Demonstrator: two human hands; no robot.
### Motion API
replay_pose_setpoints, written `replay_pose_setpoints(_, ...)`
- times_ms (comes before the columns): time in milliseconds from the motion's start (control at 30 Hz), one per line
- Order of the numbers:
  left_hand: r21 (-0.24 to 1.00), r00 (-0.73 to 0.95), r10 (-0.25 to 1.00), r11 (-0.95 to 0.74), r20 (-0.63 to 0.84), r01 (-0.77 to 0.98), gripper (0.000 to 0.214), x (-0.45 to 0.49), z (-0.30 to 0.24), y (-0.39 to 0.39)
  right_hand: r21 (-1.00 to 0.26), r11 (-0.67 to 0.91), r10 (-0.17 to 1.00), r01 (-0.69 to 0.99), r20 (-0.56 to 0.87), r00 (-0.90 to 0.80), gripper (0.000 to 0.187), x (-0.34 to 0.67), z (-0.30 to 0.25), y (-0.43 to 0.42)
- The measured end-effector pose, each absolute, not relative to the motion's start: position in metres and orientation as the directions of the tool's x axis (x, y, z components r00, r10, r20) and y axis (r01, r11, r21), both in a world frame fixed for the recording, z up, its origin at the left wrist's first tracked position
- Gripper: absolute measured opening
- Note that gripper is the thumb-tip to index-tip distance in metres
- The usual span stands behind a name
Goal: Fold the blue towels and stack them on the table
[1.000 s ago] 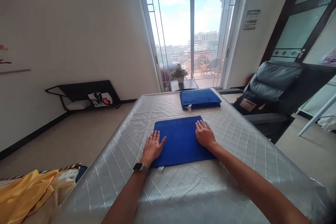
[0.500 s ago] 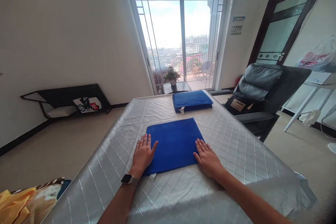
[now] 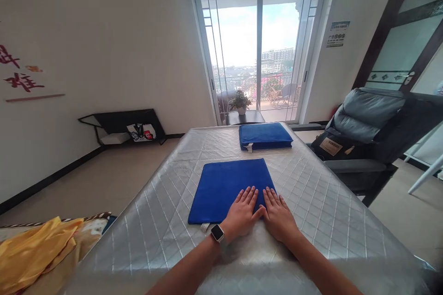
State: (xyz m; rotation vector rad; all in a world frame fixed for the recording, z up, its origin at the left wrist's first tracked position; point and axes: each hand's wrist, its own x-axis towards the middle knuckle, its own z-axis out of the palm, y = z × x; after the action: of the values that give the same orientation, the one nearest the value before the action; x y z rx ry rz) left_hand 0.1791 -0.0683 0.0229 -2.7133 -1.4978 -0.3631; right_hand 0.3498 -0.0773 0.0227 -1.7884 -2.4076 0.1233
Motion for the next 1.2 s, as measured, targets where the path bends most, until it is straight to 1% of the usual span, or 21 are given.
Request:
replay_pose_setpoints(67, 0.067, 0.440, 0.883, -0.455, 0.161, 0.888, 0.070, 0.145, 0.021, -0.074, -0.167, 0.277, 0.961, 0.946, 0.066, -0.270, 0.063, 0.349, 0.023, -0.077)
replay_pose_setpoints(167, 0.019, 0.267, 0.959, -0.270, 0.091, 0.963, 0.074, 0.087, 0.017, -0.089, -0.185, 0.270, 0.963, 0.945, 0.056, -0.264, 0.064, 0.347, 0.024, -0.078)
replay_pose_setpoints(267, -0.011, 0.113, 0.991, -0.113, 0.072, 0.994, 0.078, 0.043, 0.012, -0.105, -0.185, 0.267, 0.964, 0.946, 0.042, -0.264, 0.063, 0.347, 0.024, -0.077)
replay_pose_setpoints(333, -0.006, 0.072, 0.995, -0.072, 0.069, 0.997, 0.080, 0.029, 0.008, -0.113, -0.172, 0.265, 0.964, 0.949, 0.032, -0.263, 0.063, 0.347, 0.025, -0.077)
replay_pose_setpoints(500, 0.036, 0.060, 0.994, -0.063, 0.089, 0.997, 0.082, 0.027, 0.001, -0.117, -0.169, 0.249, 0.968, 0.954, 0.012, -0.250, 0.063, 0.347, 0.026, -0.078)
replay_pose_setpoints(600, 0.068, 0.062, 0.989, -0.072, 0.134, 0.995, 0.081, 0.028, -0.002, -0.116, -0.161, 0.256, 0.966, 0.953, -0.005, -0.260, 0.065, 0.351, 0.026, -0.080)
replay_pose_setpoints(733, 0.082, 0.072, 0.981, -0.088, 0.182, 0.993, 0.080, 0.027, -0.007, -0.115, -0.128, 0.274, 0.960, 0.953, -0.024, -0.279, 0.066, 0.356, 0.028, -0.077)
replay_pose_setpoints(833, 0.087, 0.073, 0.977, -0.092, 0.200, 0.992, 0.079, 0.026, -0.010, -0.115, -0.121, 0.264, 0.964, 0.957, -0.009, -0.267, 0.066, 0.355, 0.036, -0.060)
replay_pose_setpoints(1000, 0.081, 0.065, 0.983, -0.080, 0.169, 0.993, 0.080, 0.027, -0.006, -0.115, -0.124, 0.262, 0.965, 0.957, 0.034, -0.260, 0.067, 0.344, 0.045, -0.021)
replay_pose_setpoints(1200, 0.084, 0.052, 0.991, -0.062, 0.123, 0.994, 0.081, 0.030, 0.001, -0.118, -0.169, 0.219, 0.976, 0.961, 0.039, -0.216, 0.068, 0.343, 0.027, -0.009)
